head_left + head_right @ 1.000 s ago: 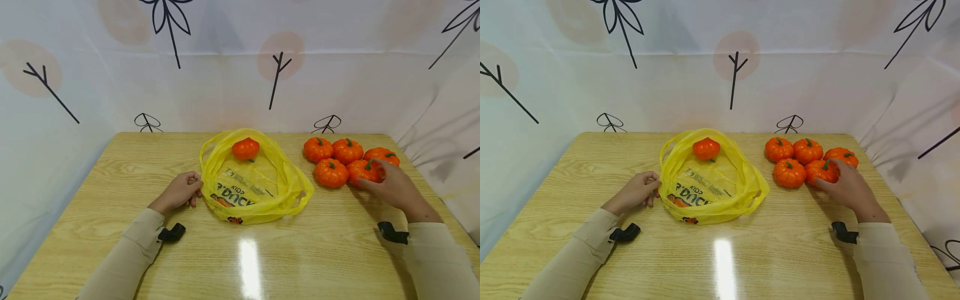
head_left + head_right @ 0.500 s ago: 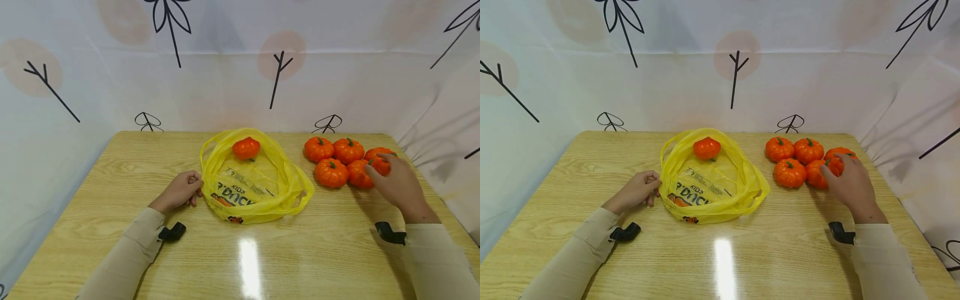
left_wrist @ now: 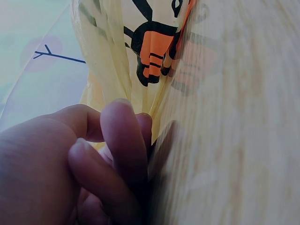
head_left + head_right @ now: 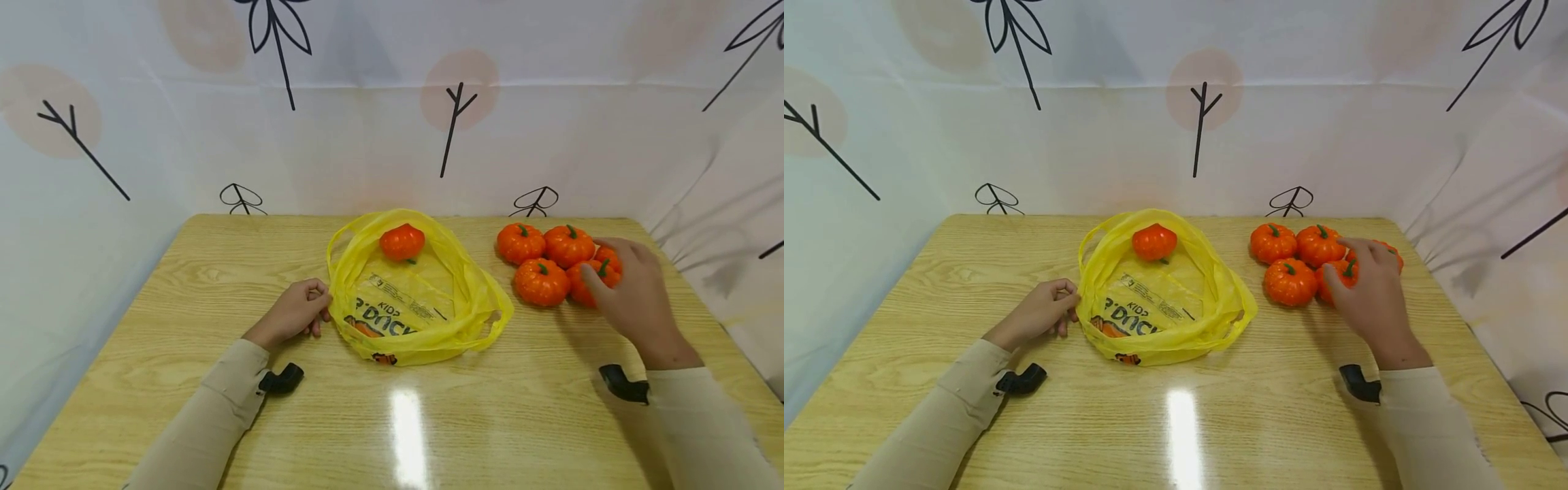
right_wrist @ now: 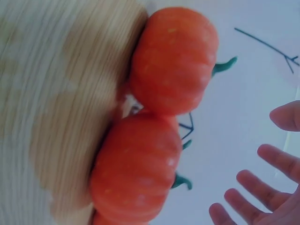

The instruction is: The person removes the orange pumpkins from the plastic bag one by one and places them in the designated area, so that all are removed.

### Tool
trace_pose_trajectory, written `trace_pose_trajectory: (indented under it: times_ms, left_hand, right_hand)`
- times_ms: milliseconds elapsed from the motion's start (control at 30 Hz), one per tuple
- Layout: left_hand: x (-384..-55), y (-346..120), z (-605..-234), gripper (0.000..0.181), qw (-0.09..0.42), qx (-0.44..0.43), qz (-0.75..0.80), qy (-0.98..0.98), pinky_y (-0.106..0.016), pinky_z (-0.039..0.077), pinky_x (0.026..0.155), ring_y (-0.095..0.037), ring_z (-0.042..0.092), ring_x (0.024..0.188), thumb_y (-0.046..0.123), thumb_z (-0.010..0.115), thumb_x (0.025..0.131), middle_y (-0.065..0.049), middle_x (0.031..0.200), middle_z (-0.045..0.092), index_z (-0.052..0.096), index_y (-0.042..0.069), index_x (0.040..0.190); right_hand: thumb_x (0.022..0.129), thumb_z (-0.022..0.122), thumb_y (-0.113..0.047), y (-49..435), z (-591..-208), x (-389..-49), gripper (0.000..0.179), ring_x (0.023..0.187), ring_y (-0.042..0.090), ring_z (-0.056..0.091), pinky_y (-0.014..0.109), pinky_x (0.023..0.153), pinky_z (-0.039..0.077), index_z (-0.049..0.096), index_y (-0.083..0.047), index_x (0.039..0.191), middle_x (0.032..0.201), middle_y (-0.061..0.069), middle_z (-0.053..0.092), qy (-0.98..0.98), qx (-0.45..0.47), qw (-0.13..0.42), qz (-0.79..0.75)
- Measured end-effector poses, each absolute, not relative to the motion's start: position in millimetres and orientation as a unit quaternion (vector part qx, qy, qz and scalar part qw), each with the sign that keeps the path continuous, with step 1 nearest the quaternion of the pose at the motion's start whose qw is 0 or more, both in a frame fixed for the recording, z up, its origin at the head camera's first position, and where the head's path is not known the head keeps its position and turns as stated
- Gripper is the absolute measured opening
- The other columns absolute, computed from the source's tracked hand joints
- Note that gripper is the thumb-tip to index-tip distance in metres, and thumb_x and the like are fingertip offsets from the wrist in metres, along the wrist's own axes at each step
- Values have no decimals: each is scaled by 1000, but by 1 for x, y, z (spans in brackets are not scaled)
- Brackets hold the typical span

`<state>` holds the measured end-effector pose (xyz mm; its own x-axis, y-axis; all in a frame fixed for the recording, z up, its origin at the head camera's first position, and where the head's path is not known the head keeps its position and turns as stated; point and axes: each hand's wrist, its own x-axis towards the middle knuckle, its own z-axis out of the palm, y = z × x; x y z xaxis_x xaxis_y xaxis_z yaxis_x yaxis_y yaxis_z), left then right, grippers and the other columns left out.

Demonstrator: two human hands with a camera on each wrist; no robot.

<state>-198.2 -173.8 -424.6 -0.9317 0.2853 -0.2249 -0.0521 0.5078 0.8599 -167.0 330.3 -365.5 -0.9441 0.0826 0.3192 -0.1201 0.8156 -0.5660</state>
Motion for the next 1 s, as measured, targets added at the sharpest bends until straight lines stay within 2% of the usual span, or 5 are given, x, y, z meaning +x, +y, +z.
trace_pose_trajectory:
  times_ms: [500,700,1000]
  left_hand:
    - [-200,-173,-424,20,171,64,487,854,-31,50,47,-19,61,51,24,48,105,-9,80,67,55,5,105]
    - [-199,-173,-423,20,169,65,487,855,-31,50,47,-18,61,50,23,48,105,-9,80,68,55,5,105]
    - [-198,-173,-422,19,164,67,484,857,-32,50,47,-19,61,50,23,48,105,-9,80,68,56,5,104]
  right_hand:
    - [95,66,-12,292,-354,-158,43,132,53,36,75,101,31,56,2,134,144,30,43,-922,91,213,310]
    - [95,66,-13,280,-350,-157,43,135,52,35,75,103,29,56,0,134,144,28,43,-919,111,211,315]
    - [95,66,-13,255,-339,-162,45,136,45,37,70,100,36,56,-2,138,145,22,45,-910,140,223,321]
